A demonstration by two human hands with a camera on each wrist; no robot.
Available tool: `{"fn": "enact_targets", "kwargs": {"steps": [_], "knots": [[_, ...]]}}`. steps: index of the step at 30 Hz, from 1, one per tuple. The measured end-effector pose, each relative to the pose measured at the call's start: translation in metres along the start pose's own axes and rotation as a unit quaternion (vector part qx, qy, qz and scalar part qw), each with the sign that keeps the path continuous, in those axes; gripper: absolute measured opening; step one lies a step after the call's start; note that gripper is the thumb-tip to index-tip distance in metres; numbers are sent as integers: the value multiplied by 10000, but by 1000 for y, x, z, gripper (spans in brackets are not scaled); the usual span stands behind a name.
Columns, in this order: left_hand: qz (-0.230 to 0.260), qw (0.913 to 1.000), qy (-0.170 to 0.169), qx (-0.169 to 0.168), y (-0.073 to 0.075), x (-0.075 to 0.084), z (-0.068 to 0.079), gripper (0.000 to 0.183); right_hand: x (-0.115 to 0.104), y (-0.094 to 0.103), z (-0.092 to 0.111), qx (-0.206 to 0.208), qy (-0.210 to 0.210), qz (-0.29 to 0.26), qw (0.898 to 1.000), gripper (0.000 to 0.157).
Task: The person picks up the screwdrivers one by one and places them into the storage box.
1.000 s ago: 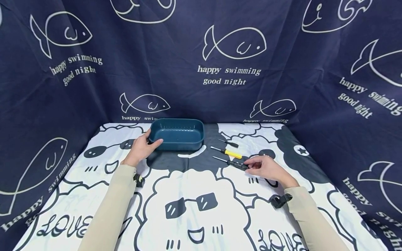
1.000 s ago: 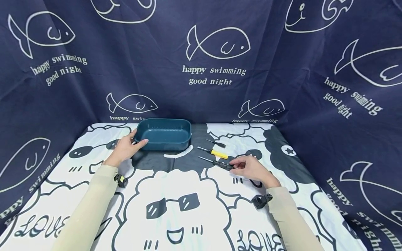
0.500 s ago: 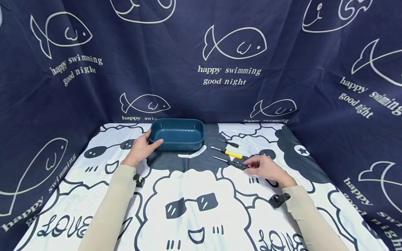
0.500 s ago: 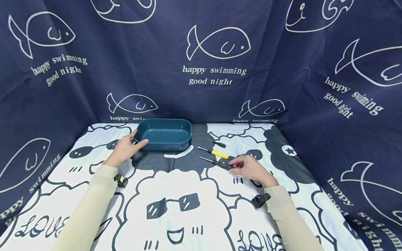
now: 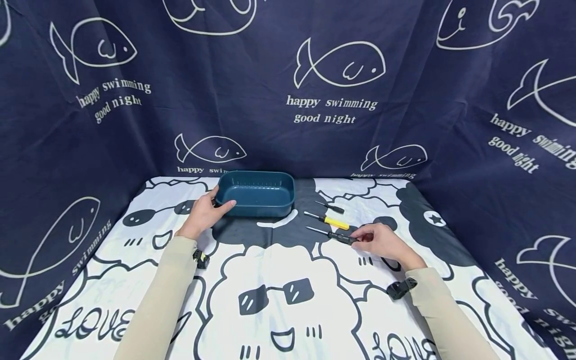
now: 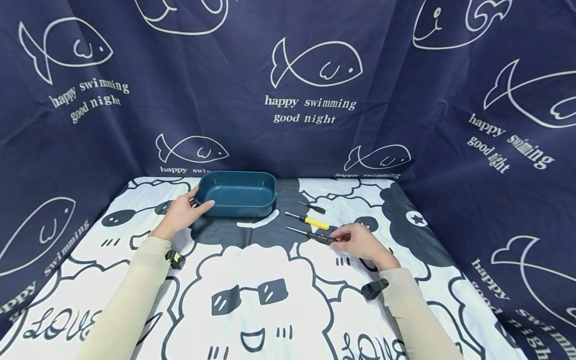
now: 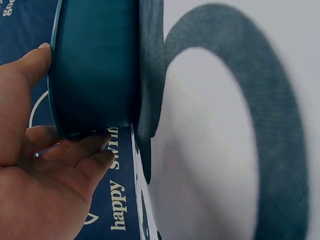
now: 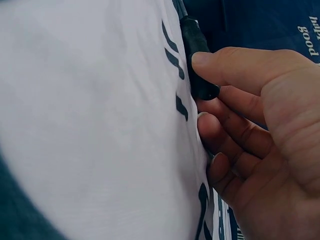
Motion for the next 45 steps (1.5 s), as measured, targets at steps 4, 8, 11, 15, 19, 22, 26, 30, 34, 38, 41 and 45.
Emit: {"fn": "enact_targets", "kwargs": {"steps": [4, 8, 11, 15, 19, 22, 26, 30, 34, 38, 41, 45], "knots": [[21, 10000, 9, 16, 0, -1, -1, 95, 0, 0, 1, 30, 23, 2, 10000, 21], [42, 10000, 1, 33, -1, -2, -2, 94, 0, 2, 2, 142, 78, 38, 9999, 20], [84, 10000, -9, 19, -1, -1, -2, 95, 0, 5, 4, 242, 150, 51, 9996, 19], [89, 10000, 16, -13, -1, -1, -3, 97, -1, 7, 4, 298, 301, -29, 9991, 17], [129, 9999, 39, -4, -1, -1, -3, 96, -1, 7, 4, 355, 385, -122, 9986, 15], [218, 9997, 61, -14, -1, 0, -2, 95, -3, 8, 4, 423, 402, -161, 9982, 15], [246, 9997, 87, -20, -1, 0, -1, 96, -5, 11, 3, 602, 352, -177, 9974, 14], [190, 9998, 97, -30, -1, 0, -1, 97, -10, 17, 3, 886, 413, -171, 9951, 14], [180, 9998, 98, -25, -1, 0, -2, 95, -19, 24, 3, 1188, 587, -197, 9910, 13], [200, 9997, 122, -20, -1, 0, -1, 94, -25, 29, 2, 1382, 592, -266, 9883, 13], [206, 9997, 146, -21, -1, 0, 1, 93, -28, 31, 0, 1454, 571, -282, 9873, 15], [186, 9997, 177, -24, -1, -1, 2, 94, -37, 33, -3, 1527, 589, -295, 9861, 17]]}}
Point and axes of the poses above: each hand's wrist, its own z-axis away from the middle knuckle, its own y-axis out of the back of the hand, x = y × z, the point moved 8 cm from there along -z, towards the middle knuckle, and after that the axes turned 9 degrees about -y, right-handed, at the moved point
